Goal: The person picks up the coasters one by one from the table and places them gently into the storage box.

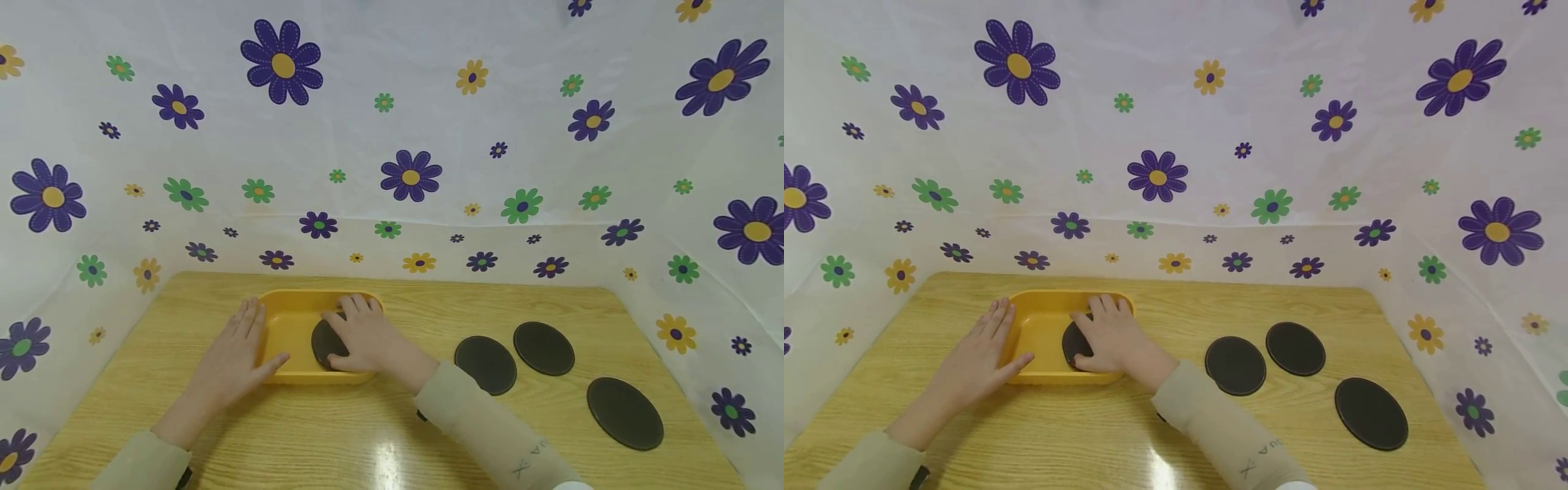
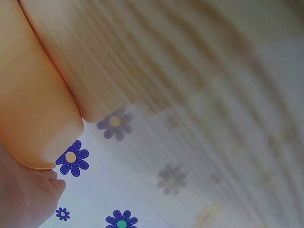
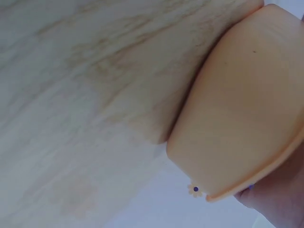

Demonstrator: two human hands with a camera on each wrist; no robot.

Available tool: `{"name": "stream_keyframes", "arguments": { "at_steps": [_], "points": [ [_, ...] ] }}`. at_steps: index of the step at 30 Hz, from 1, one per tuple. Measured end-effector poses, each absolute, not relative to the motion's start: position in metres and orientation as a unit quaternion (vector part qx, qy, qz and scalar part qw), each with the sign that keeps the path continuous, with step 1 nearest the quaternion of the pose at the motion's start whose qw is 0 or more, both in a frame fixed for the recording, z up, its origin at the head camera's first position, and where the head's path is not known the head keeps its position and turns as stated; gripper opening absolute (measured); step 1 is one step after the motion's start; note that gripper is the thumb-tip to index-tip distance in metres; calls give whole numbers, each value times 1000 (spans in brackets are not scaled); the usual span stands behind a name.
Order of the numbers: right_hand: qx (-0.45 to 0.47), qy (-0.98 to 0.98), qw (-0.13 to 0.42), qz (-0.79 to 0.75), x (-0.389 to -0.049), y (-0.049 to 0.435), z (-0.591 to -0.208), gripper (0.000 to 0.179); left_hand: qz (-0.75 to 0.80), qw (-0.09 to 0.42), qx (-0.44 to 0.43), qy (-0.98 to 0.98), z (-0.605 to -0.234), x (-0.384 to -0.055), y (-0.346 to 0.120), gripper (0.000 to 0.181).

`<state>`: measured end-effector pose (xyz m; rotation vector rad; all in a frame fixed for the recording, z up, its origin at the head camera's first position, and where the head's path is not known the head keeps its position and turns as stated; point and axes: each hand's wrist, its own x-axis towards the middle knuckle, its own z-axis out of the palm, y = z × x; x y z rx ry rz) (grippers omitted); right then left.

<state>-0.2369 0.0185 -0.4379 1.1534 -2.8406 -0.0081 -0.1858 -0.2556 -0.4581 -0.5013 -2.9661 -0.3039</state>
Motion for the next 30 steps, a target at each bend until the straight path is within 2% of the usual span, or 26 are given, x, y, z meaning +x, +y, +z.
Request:
{"name": "stream_keyframes", "arguments": {
  "at_steps": [12,30],
  "points": [
    [385,-921,58,-4,-223,41,-415,75,-110,55,-165,-979,-458,-186,-256,104],
    [380,-918,110,-23,-200,106,-396,78,-102,56,-168,-979,-459,-187,-255,103]
  ]
}}
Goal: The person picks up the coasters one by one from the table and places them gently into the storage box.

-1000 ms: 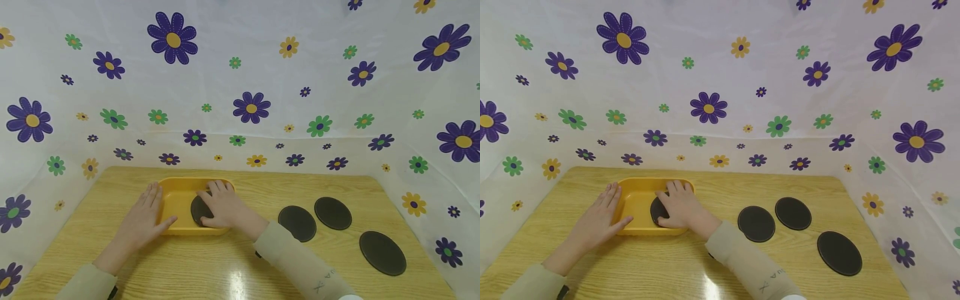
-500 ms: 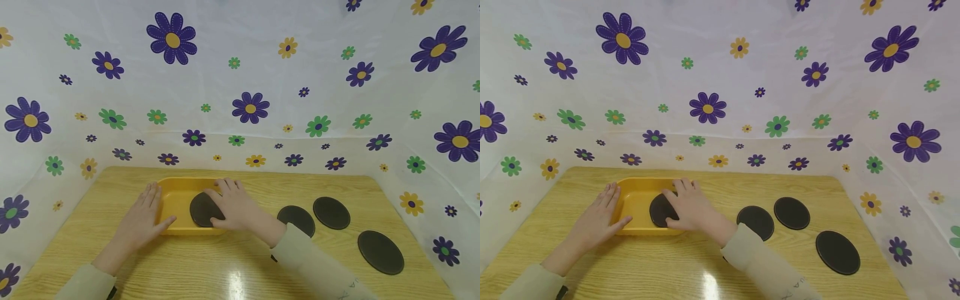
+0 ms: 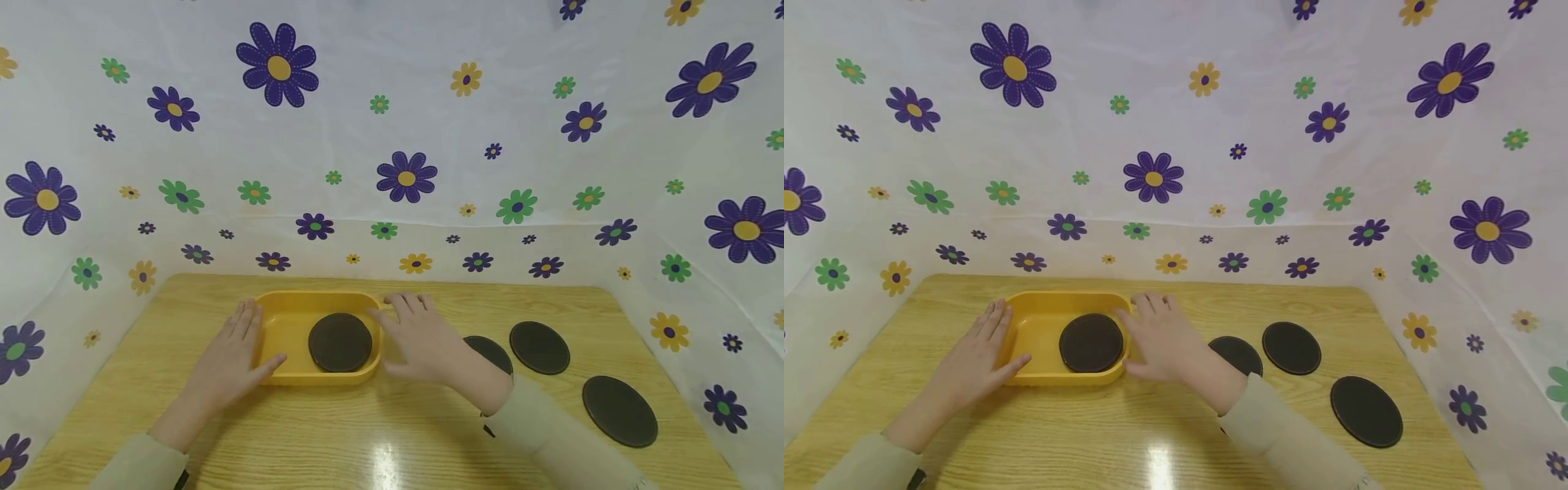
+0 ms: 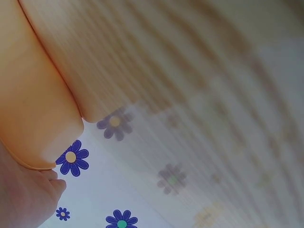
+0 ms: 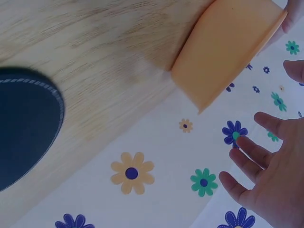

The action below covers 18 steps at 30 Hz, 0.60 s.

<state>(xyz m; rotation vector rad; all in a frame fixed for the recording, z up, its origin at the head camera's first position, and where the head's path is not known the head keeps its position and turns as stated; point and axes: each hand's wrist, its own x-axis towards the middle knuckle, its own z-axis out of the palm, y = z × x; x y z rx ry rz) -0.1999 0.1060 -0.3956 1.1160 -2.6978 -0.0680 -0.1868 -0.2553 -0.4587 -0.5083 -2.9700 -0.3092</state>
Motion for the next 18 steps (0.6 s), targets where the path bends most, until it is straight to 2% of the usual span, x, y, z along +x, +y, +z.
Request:
{"name": "stream_keyframes", "arguments": {
  "at_steps": [18],
  "points": [
    [332,-937,106,-21,-185,175,-409,81,-108,55,-168,-978,-457,-185,-254,102]
  ]
}}
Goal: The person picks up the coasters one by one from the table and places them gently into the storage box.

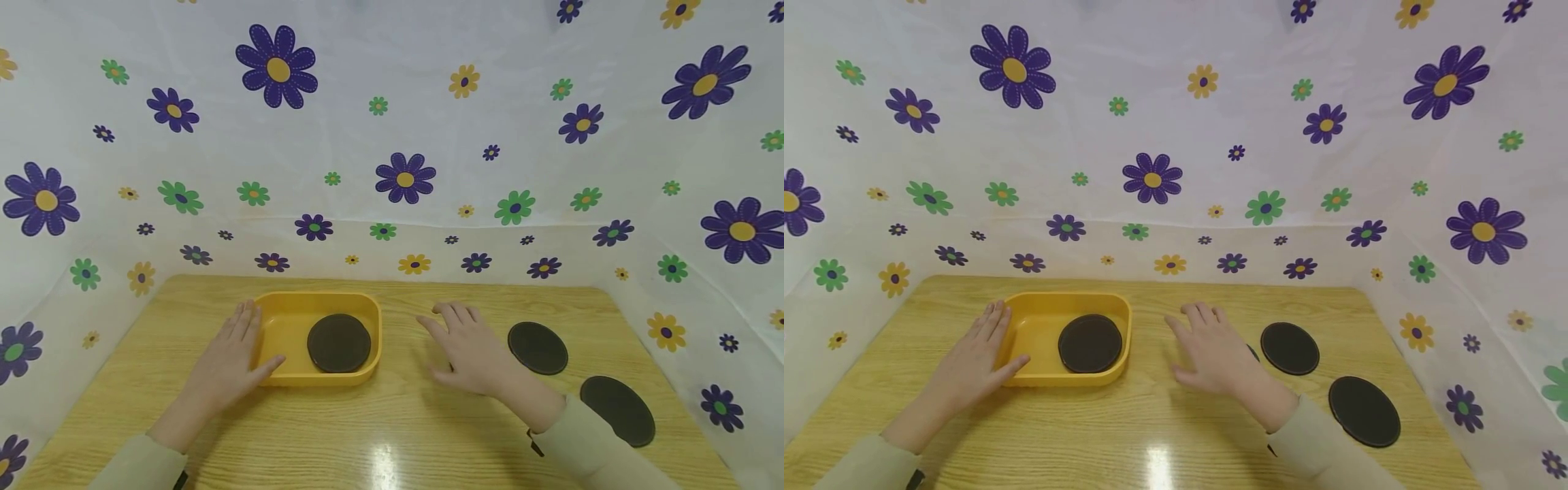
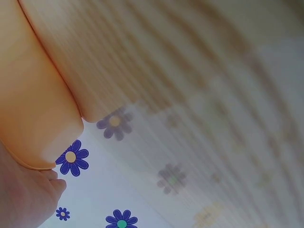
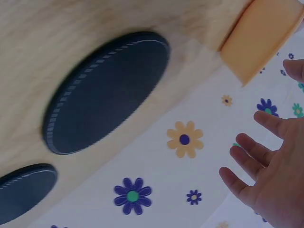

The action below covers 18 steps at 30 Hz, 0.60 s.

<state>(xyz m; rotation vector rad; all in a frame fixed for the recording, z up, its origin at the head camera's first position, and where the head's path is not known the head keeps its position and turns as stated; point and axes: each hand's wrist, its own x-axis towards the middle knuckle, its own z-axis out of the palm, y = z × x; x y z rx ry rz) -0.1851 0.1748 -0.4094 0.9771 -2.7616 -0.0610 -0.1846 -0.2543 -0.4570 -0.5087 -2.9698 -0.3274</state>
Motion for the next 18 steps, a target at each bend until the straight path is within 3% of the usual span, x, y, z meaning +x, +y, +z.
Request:
{"name": "stream_keyframes", "arguments": {
  "at_steps": [9,18],
  "points": [
    [313,-943,109,-28,-182,201,-430,71,-108,60,-170,-978,-462,-186,-258,104],
    [297,-948,107,-38,-180,218,-446,73,-108,56,-167,-978,-461,-187,-257,104]
  ]
}}
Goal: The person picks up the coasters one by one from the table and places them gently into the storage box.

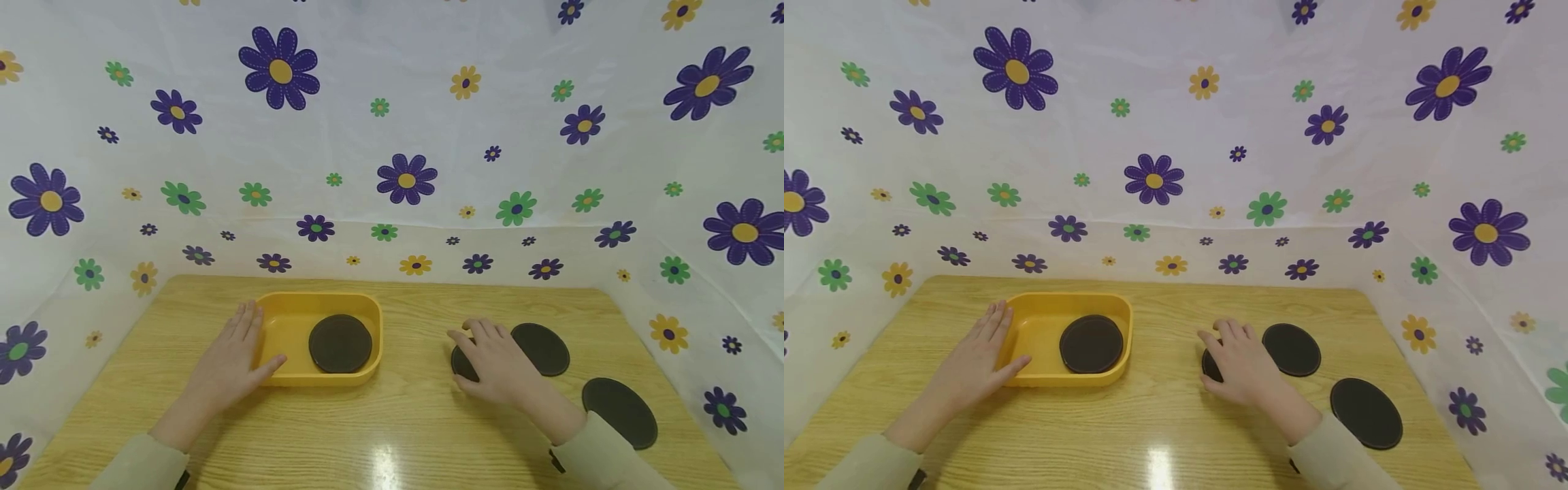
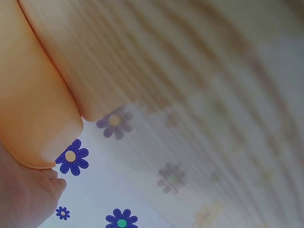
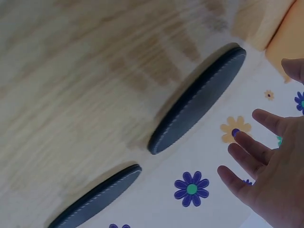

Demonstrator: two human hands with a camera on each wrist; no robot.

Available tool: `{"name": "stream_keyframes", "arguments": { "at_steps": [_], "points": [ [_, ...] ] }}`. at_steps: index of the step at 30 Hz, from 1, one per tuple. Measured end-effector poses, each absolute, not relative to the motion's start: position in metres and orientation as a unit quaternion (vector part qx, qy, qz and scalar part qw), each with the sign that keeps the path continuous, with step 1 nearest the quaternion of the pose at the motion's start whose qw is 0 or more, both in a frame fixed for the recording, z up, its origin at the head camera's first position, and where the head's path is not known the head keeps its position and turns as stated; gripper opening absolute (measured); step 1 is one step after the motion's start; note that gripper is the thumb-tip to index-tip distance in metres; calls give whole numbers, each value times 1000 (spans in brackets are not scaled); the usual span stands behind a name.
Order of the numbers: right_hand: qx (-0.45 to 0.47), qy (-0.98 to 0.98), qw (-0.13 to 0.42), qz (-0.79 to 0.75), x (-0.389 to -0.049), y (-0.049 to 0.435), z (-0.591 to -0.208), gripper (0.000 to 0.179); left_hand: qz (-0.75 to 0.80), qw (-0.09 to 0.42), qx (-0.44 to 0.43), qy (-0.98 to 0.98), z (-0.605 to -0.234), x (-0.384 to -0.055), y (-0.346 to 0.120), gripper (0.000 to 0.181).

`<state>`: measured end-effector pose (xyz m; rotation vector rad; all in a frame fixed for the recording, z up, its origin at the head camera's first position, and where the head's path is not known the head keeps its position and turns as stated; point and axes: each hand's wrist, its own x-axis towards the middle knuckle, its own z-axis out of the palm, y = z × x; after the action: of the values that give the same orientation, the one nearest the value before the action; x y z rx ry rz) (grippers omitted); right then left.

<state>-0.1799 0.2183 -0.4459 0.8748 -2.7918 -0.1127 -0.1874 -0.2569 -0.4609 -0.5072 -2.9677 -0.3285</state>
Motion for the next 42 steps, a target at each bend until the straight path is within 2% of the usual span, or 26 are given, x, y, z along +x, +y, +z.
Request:
{"name": "stream_keyframes", "arguments": {
  "at_steps": [17,26,42],
  "points": [
    [263,-963,48,-24,-177,230,-458,68,-112,52,-166,-978,-462,-187,-257,103],
    [254,-967,16,3,-178,234,-462,75,-108,52,-165,-979,-460,-187,-257,103],
    [248,-968,-4,36,-182,234,-463,74,-113,51,-162,-979,-461,-187,-257,103]
  ]
}}
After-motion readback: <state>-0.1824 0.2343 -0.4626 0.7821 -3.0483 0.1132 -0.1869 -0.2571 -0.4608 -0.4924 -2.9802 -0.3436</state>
